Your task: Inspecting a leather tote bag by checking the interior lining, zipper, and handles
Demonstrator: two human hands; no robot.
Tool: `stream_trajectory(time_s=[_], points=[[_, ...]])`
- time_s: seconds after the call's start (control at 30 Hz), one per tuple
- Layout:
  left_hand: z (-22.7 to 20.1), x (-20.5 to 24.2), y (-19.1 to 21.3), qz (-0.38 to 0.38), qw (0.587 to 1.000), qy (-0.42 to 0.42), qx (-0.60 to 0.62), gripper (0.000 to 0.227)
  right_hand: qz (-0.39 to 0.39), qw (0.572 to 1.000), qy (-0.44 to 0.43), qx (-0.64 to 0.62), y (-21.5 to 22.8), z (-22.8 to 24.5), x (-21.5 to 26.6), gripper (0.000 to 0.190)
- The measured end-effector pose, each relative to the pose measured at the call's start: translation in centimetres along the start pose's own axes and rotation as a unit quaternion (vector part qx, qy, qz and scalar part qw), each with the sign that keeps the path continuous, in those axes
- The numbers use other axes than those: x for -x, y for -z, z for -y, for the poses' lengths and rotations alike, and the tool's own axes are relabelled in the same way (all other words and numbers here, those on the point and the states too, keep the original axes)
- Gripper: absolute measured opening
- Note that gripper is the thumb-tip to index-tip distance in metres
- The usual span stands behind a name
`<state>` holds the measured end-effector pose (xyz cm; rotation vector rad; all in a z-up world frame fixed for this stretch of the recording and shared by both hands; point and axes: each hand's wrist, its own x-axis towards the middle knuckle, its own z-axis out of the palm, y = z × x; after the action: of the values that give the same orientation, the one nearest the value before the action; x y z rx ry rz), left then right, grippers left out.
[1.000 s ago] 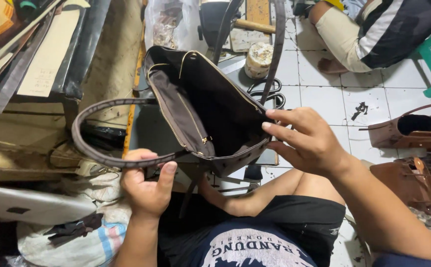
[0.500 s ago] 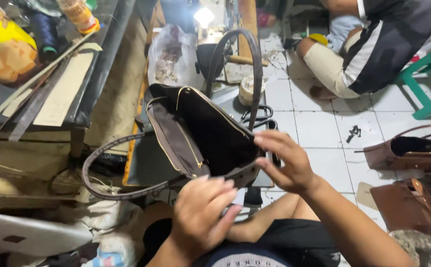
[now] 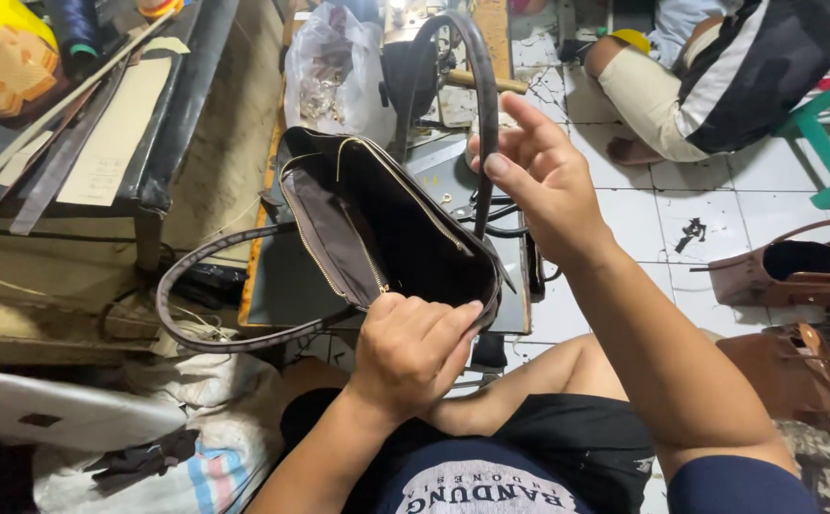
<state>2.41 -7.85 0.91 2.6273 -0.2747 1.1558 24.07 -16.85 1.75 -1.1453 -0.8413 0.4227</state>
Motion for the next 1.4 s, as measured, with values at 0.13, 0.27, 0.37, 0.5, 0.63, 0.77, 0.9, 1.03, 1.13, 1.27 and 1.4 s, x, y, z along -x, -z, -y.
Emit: stream_trajectory(time_s=[0.13,0.27,0.37,0.5,0.63,0.77,0.9,1.03,1.13,1.27,1.4], points=[[1.4,1.0,0.4,-0.065,0.998,-0.020,0.012,0.018,0.013,0.997,0.074,-0.026,-1.6,-0.4,-0.2,0.040],[4.2,2.8,2.7,-0.035,0.998,-0.027,0.048,0.015,-0.008,0.998,0.056,-0.006,-1.7,0.1,2.2,0.025],[6.2,4.9,4.2,-0.028,0.999,0.021,0.038,0.013,0.005,0.999,0.050,-0.016,-2.4,1.5,3.8,0.030],[5.1,5.5,4.9,-0.039,0.996,0.078,0.026,0.022,0.036,0.998,0.042,0.006,-2.9,1.0,4.5,0.034],[1.3,4.4,3.4,-0.055,0.994,0.091,0.038,0.030,0.032,0.999,0.027,0.016,-3.5,0.0,4.6,0.034],[-0.6,3.7,1.9,-0.107,0.991,0.080,-0.026,0.027,0.018,0.997,0.062,0.032,-4.3,0.6,4.8,0.030],[-1.0,3.7,1.2,-0.110,0.987,0.060,-0.096,0.020,0.009,0.996,0.077,0.044,-4.3,0.4,5.2,0.031],[-1.0,3.9,1.0,-0.105,0.989,0.052,-0.093,0.018,0.000,0.996,0.079,0.040,-3.8,-0.4,5.4,0.032],[-1.2,3.2,1.7,-0.108,0.989,0.038,-0.097,0.016,0.005,0.996,0.080,0.030,-3.3,-0.7,5.8,0.035],[-1.8,2.4,2.3,-0.040,0.992,0.077,-0.096,0.009,0.165,0.973,0.061,0.151,-2.7,-0.3,5.8,0.038],[-1.5,2.8,1.7,-0.048,0.990,0.074,-0.109,0.016,0.187,0.959,0.111,0.182,-3.0,-1.2,6.2,0.022]])
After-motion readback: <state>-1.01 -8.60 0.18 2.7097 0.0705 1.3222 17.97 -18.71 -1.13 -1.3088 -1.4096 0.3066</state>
